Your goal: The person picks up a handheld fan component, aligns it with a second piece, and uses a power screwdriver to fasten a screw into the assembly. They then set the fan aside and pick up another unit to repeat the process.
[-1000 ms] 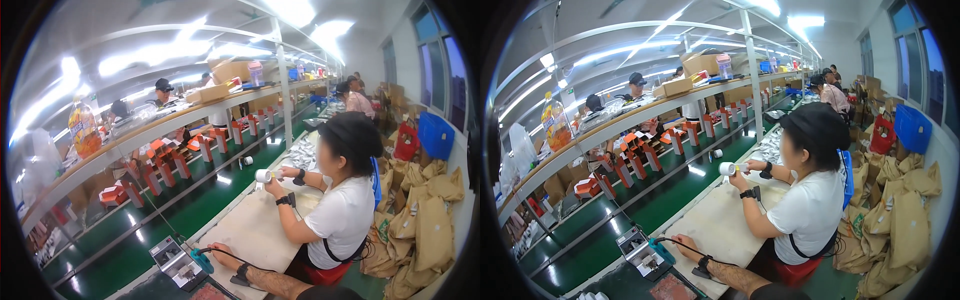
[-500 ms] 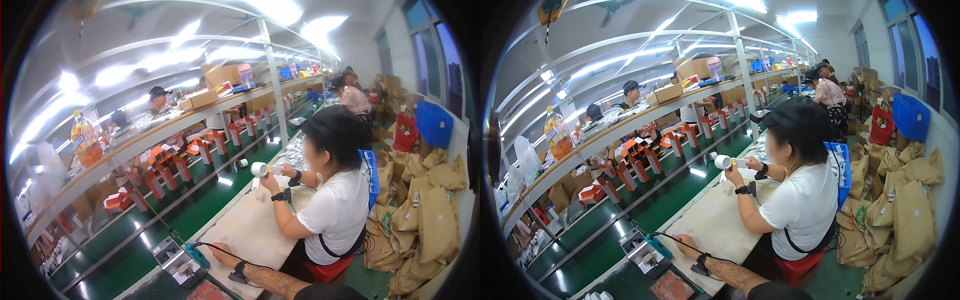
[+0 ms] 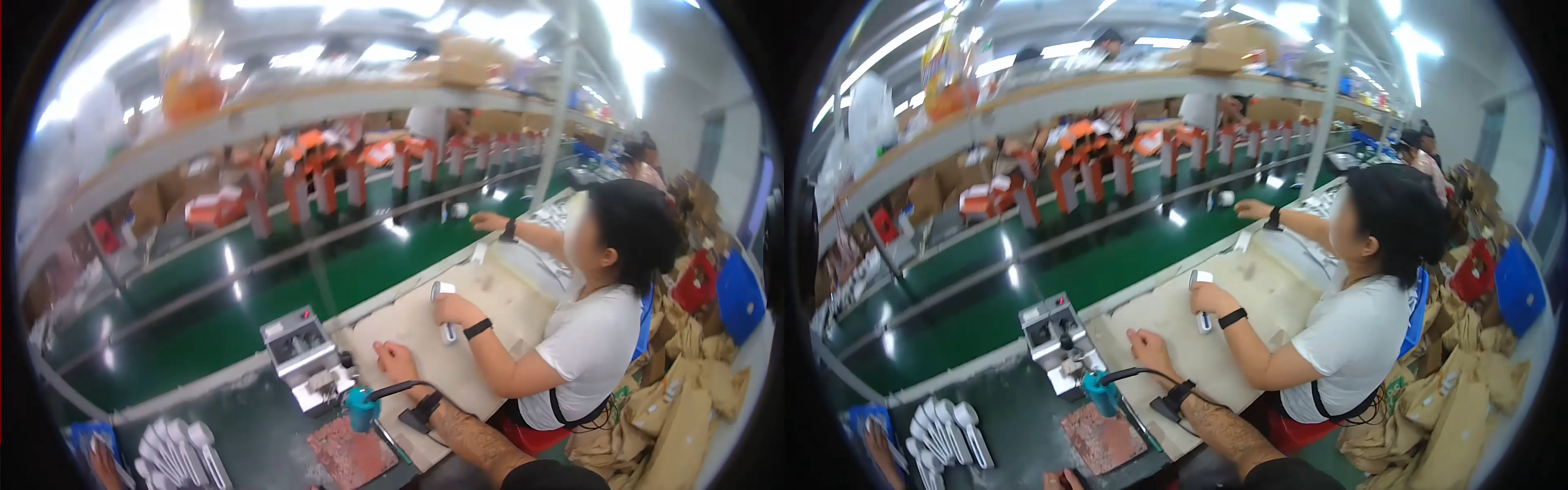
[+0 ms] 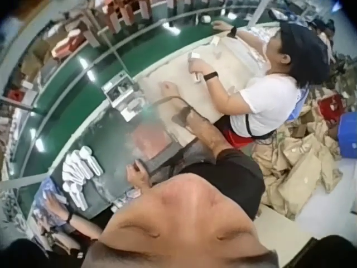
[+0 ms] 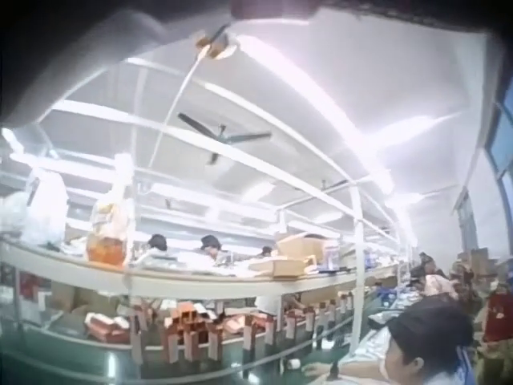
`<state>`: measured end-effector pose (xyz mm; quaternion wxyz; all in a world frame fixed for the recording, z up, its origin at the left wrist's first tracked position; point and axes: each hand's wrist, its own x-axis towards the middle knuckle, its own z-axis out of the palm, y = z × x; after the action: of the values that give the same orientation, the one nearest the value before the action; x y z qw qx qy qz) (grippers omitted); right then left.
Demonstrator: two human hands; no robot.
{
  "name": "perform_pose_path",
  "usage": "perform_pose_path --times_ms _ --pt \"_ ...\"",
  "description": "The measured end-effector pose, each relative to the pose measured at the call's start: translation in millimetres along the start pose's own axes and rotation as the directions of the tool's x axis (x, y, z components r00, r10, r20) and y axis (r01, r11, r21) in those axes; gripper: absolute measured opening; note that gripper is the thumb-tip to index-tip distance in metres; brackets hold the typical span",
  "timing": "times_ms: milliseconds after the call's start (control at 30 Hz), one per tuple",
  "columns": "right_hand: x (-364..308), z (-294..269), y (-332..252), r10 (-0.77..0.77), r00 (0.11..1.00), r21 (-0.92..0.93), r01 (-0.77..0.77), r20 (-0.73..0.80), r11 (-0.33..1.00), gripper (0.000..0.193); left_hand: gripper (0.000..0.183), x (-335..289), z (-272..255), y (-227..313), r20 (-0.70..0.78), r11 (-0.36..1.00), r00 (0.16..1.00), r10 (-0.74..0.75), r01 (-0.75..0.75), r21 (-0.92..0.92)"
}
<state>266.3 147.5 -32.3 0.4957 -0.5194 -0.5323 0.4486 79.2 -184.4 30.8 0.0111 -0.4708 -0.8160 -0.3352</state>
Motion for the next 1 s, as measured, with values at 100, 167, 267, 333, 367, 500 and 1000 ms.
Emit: perform_pose_path --times_ms 100,167,267,333,367,500,1000 --pt "-10.1 3.6 -19.6 -0.025 0.999 -0.001 0.025 0.033 1.0 0.045 0.028 6.3 0.6 -7.5 -0.045 1.0 0.999 0.02 -0.019 0.021" --pt "-7.9 6.7 -21.2 0.055 0.996 -0.025 -0.054 0.063 0.998 0.045 0.025 17.8 4.4 -10.8 -0.085 0.996 0.995 0.051 -0.057 -0.063" --pt "-5.0 12.9 -22.3 0.123 0.991 0.01 -0.124 0.062 0.992 0.044 0.016 26.8 6.3 -18.5 -0.016 0.995 1.0 -0.015 0.014 -0.104" --pt "-0.5 16.0 -19.3 0.082 0.996 0.058 -0.085 0.045 0.995 0.042 0.005 35.2 8.8 -19.9 0.001 0.979 0.999 -0.053 0.052 -0.197" --pt "-0.3 17.3 -19.6 0.12 0.992 0.029 -0.121 0.036 0.992 0.042 0.005 37.7 9.8 -23.3 0.046 0.977 0.996 -0.071 0.078 -0.198" --pt "-3.4 22.0 -29.7 0.117 0.993 0.077 -0.117 -0.001 0.99 0.04 0.004 49.3 6.3 -29.6 0.164 0.976 0.986 -0.014 0.049 -0.212" --pt "-0.9 22.0 -25.5 0.219 0.972 0.048 -0.216 -0.083 0.975 0.042 0.011 47.0 19.4 -32.6 0.153 0.981 0.988 0.032 -0.002 -0.195"
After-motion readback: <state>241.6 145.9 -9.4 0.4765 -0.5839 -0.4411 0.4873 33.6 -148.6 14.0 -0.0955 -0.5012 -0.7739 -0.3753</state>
